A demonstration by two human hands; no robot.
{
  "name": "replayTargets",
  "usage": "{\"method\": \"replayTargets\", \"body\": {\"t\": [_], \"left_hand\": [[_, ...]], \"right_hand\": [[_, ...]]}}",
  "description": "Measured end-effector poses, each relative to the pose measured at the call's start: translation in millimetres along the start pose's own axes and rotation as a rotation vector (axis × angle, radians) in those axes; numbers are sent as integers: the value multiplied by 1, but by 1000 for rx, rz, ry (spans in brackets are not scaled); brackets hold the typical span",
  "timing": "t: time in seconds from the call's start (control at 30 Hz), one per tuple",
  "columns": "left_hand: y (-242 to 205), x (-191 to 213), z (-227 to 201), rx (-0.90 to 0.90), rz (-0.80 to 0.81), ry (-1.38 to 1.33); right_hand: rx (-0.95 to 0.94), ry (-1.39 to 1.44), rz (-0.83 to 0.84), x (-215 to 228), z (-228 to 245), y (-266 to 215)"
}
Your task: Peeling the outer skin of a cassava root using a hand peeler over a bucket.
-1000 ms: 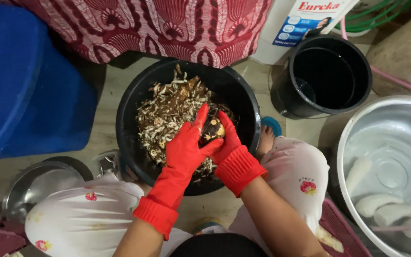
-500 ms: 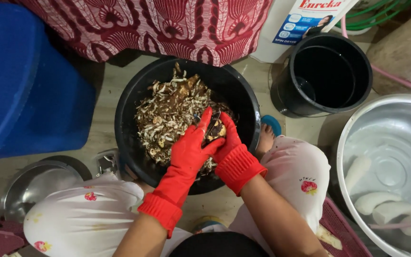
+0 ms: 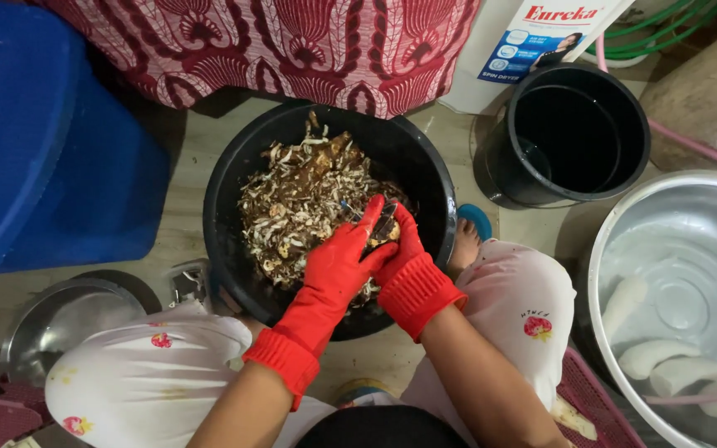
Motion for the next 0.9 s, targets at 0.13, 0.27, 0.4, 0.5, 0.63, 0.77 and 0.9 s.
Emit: {"method": "replayTargets", "body": {"t": [0.13, 0.27, 0.4, 0.5, 0.63, 0.77, 0.9], "left_hand": [[0, -4, -1, -36, -23, 61], [5, -5, -2, -92, -79, 152], [2, 4, -9, -124, 17, 177], [4, 2, -8, -153, -20, 225], [7, -8, -8, -86, 124, 74], [0, -18, -9, -23, 148, -81], [-10, -7, -14, 41, 94, -363]], "right_hand": [[13, 12, -26, -10, -2, -17], [18, 67, -26, 1, 7, 9], [26, 82, -28, -1, 8, 6], [29, 92, -37, -3, 3, 2], [44, 103, -49, -8, 0, -7], [46, 101, -66, -12, -9, -15], [69, 108, -76, -16, -3, -21]]}}
Point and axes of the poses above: each hand's wrist, its own y-axis towards the middle knuckle, its own x-axis out of the back of the hand, z = x × y, the point moved 3 cm from there along y, towards the middle knuckle, and after that the axes turned 1 degree about y, right-handed, at the moved point
